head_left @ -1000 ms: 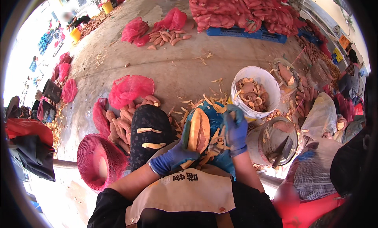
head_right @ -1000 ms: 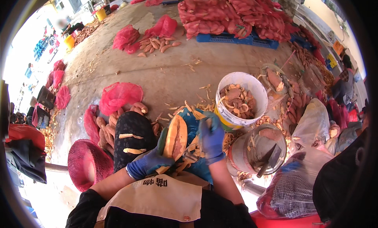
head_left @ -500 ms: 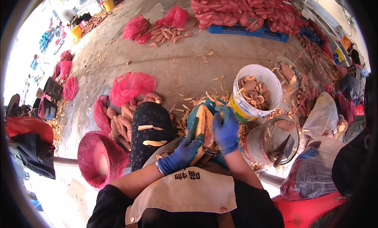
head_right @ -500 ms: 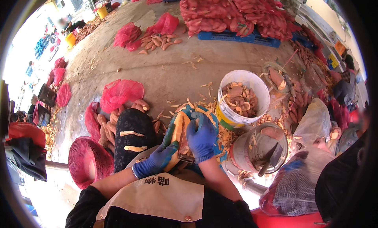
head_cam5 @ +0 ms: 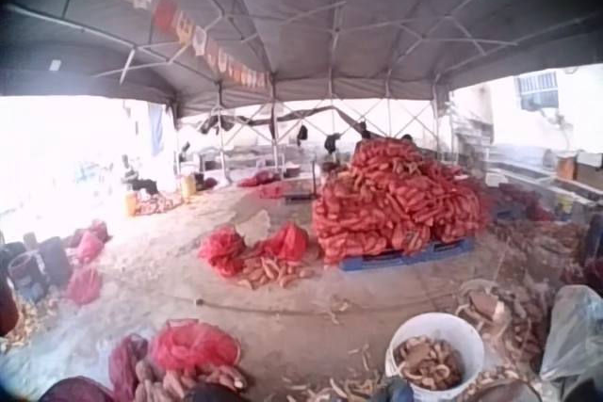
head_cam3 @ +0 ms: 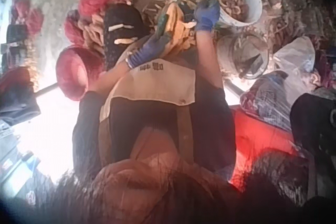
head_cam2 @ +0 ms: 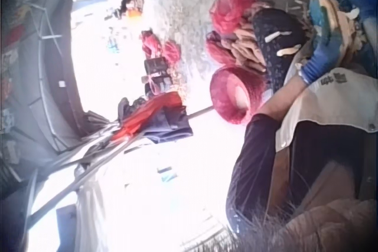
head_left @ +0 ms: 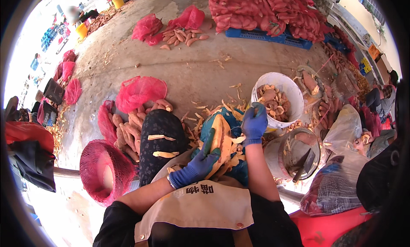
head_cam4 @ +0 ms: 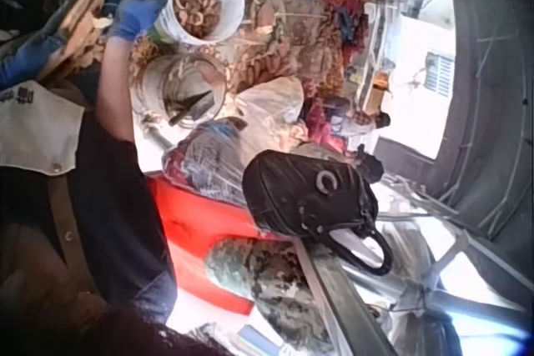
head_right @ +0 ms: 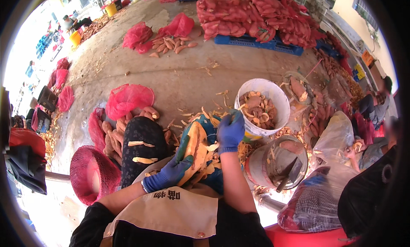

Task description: The person sits on the ground and peels sweet potatoes using a knife. They hold the potato in one hand and remove the skin with the other, placing the peeled potatoes into a white bucket.

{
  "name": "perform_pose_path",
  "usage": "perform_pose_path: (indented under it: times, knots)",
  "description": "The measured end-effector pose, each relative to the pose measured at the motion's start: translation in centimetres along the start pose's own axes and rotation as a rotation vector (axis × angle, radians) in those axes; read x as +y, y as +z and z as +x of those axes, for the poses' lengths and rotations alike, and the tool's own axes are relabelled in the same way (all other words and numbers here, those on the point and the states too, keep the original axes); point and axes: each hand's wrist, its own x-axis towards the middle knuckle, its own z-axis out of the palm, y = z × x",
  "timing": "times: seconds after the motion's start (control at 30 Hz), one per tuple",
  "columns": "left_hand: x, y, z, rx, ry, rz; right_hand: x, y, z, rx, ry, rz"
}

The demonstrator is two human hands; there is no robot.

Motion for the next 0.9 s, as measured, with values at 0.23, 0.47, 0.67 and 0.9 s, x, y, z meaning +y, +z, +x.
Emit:
perform_pose_path:
  times: [0.23,0.47,0.67,0.9]
  knots:
    - [-3.6,-1.1,-0.4,0.07,-0.156,-0.508,2.3,-3.9,2.2,-0.103,0.35,0.672]
    - [-3.1,-0.9,-0.8,0.11,-0.229,-0.518,-1.0,-2.6,-1.3,-0.168,0.068,0.164]
    - [-2.0,-0.9,-0.9,-0.052,-0.233,-0.537,4.2,-4.4,3.2,-0.033,0.348,0.656]
    - [0.3,-1.4,-1.0,-0.154,-0.276,-0.443,8.9,1.0,2.1,0.031,0.253,0.277]
